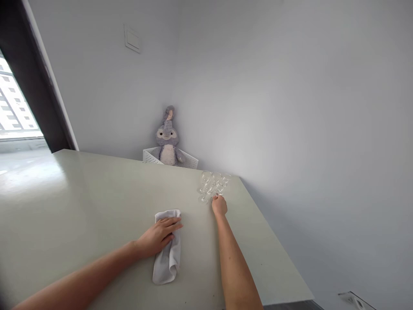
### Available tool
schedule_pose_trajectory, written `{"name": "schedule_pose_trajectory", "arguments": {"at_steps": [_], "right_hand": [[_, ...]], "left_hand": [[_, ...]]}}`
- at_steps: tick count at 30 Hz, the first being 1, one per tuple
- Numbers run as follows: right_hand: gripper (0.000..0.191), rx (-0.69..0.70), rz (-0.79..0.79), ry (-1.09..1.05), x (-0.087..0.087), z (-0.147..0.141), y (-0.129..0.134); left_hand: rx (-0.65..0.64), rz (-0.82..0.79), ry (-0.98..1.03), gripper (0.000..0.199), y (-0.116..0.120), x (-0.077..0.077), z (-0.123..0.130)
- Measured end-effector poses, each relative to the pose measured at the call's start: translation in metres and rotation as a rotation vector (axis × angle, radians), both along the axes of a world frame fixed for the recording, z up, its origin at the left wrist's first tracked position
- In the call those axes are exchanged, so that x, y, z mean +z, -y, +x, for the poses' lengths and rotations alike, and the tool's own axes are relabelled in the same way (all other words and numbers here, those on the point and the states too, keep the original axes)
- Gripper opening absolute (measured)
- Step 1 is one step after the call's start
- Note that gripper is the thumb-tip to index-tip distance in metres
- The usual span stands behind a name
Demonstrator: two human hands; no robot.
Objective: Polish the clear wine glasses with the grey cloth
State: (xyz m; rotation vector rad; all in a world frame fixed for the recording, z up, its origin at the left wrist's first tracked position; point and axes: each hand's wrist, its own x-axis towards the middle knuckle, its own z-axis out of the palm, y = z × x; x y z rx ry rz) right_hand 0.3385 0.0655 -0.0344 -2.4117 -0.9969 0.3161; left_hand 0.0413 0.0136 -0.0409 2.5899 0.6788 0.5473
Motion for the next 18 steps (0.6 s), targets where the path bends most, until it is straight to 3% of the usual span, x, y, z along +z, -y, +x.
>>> {"name": "schedule_pose_trajectory", "arguments": {"at_steps": [4, 8, 11, 15, 18], "right_hand": [[0.031, 0.011, 0.063, 0.004, 0.006, -0.002, 0.016], [0.033, 0.076, 0.138, 0.016, 0.016, -0.02, 0.042], [0.035, 0.272, 0.14, -0.007, 0.021, -0.056, 0.058], [0.045, 0.638, -0.016, 0.072, 0.016, -0.116, 0.068], [0.034, 0.667, -0.059, 0.238, 0.006, -0.147, 0.072]], "left_hand": [[0.093, -0.083, 0.089, 0.064, -0.001, 0.0, 0.0], [0.211, -0.184, 0.229, 0.064, -0.006, -0.003, 0.003], [0.257, -0.242, 0.322, 0.059, -0.009, -0.007, 0.005], [0.273, -0.271, 0.373, 0.056, -0.011, -0.01, 0.006], [0.275, -0.286, 0.398, 0.056, -0.01, -0.011, 0.007]]}}
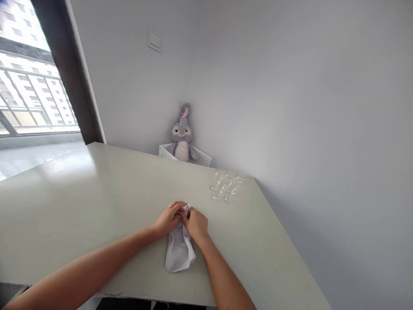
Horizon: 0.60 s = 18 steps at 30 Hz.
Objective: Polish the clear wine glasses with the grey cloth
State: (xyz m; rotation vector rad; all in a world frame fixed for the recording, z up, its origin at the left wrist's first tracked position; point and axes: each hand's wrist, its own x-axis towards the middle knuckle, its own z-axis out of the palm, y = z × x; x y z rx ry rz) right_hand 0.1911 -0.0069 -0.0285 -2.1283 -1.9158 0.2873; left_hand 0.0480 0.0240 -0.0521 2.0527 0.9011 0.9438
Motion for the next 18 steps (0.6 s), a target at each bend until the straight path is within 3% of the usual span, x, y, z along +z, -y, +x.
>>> {"name": "schedule_pose_trajectory", "arguments": {"at_steps": [3, 9, 18], "right_hand": [[0.023, -0.003, 0.044, 0.071, -0.008, -0.007, 0.002], [0.02, 0.05, 0.078, 0.002, -0.009, 0.007, 0.005], [0.017, 0.103, 0.085, -0.074, -0.006, 0.006, 0.004]], "left_hand": [[0.042, -0.011, 0.054, 0.052, -0.001, -0.002, 0.001], [0.193, -0.048, 0.13, 0.039, -0.003, -0.004, 0.001], [0.194, -0.084, 0.099, 0.038, -0.005, -0.005, 0.001]]}}
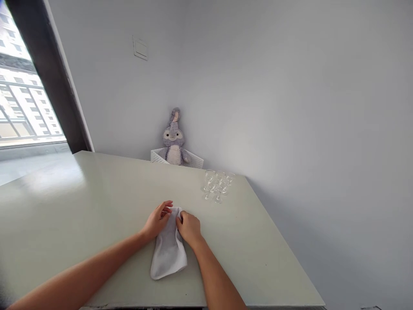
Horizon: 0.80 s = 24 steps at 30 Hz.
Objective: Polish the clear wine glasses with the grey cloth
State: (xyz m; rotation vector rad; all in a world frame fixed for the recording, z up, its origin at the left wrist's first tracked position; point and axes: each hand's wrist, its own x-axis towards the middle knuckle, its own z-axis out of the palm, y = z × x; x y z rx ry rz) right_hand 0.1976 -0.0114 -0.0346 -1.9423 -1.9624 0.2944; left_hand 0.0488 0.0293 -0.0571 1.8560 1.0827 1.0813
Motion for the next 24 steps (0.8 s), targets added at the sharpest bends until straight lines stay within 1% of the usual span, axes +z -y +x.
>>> {"name": "schedule_pose_trajectory", "arguments": {"at_steps": [3, 5, 7, 8, 10, 12, 14, 15, 18, 20, 21, 24], "right_hand": [[0.017, 0.04, -0.037, -0.129, 0.005, 0.007, 0.002], [0.018, 0.129, -0.114, -0.334, 0.011, 0.013, 0.004], [0.018, 0.243, -0.211, -0.59, 0.016, 0.018, 0.006], [0.017, 0.278, -0.231, -0.699, 0.018, 0.02, 0.007], [0.015, 0.276, -0.185, -0.841, 0.021, 0.023, 0.008], [0.013, 0.219, -0.093, -0.904, 0.021, 0.025, 0.007], [0.02, 0.15, -0.047, -0.88, 0.019, 0.029, 0.003], [0.026, 0.095, -0.033, -0.814, 0.018, 0.031, 0.002], [0.041, -0.159, 0.029, -0.463, 0.015, 0.041, -0.003], [0.043, -0.281, 0.066, -0.316, 0.013, 0.047, -0.004], [0.042, -0.303, 0.081, -0.301, 0.013, 0.048, -0.004], [0.036, -0.292, 0.136, -0.346, 0.013, 0.049, -0.004]], "left_hand": [[0.006, 0.016, -0.045, 0.04, 0.003, 0.003, -0.001], [0.02, 0.101, -0.086, 0.04, 0.007, 0.009, -0.002], [0.041, 0.221, -0.119, 0.037, 0.01, 0.014, -0.004], [0.059, 0.275, -0.126, 0.035, 0.011, 0.017, -0.005], [0.114, 0.35, -0.112, 0.032, 0.01, 0.019, -0.007], [0.186, 0.389, -0.076, 0.029, 0.007, 0.02, -0.009], [0.251, 0.41, -0.054, 0.028, 0.004, 0.021, -0.012], [0.274, 0.417, -0.055, 0.028, 0.003, 0.022, -0.013], [0.285, 0.428, -0.092, 0.031, 0.003, 0.028, -0.014], [0.206, 0.414, -0.148, 0.031, 0.008, 0.031, -0.01], [0.136, 0.398, -0.197, 0.032, 0.013, 0.031, -0.006], [-0.12, 0.333, -0.407, 0.035, 0.029, 0.023, 0.011]]}}
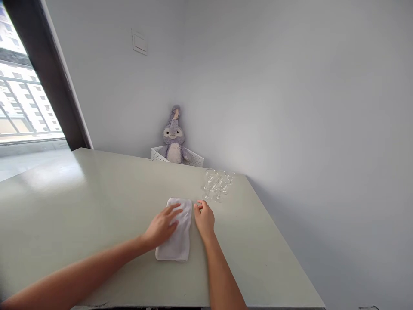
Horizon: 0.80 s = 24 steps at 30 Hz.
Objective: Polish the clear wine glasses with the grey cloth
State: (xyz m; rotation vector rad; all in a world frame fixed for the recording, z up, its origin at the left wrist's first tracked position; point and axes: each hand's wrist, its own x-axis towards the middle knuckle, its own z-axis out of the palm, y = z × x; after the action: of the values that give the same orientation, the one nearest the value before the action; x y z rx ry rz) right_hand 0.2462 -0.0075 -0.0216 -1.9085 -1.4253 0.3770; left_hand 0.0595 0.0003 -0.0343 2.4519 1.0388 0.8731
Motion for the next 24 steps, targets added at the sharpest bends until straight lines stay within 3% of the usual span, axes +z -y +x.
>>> {"name": "schedule_pose_trajectory", "arguments": {"at_steps": [3, 6, 11, 14, 18, 21, 24], "right_hand": [[0.03, 0.017, 0.045, -0.006, 0.0, -0.002, 0.0], [0.028, 0.039, 0.058, -0.012, -0.001, -0.003, 0.0], [0.027, 0.09, 0.064, -0.023, -0.004, -0.005, -0.001], [0.026, 0.101, 0.028, -0.006, -0.006, -0.007, -0.001], [0.024, 0.125, -0.012, 0.001, -0.01, -0.009, -0.001], [0.024, 0.15, -0.043, 0.016, -0.011, -0.012, 0.0], [0.024, 0.17, -0.071, 0.042, -0.011, -0.015, 0.001]], "left_hand": [[-0.113, -0.066, -0.177, 0.052, 0.011, -0.015, 0.02], [-0.118, -0.093, -0.228, 0.065, -0.001, -0.025, 0.037], [-0.123, -0.064, -0.323, 0.069, -0.068, -0.022, 0.051], [-0.018, -0.103, -0.41, 0.069, -0.116, -0.017, 0.043], [0.164, -0.141, -0.454, 0.066, -0.17, -0.01, 0.001], [0.335, -0.164, -0.495, 0.067, -0.196, -0.003, -0.052], [0.517, -0.191, -0.538, 0.067, -0.207, 0.006, -0.116]]}}
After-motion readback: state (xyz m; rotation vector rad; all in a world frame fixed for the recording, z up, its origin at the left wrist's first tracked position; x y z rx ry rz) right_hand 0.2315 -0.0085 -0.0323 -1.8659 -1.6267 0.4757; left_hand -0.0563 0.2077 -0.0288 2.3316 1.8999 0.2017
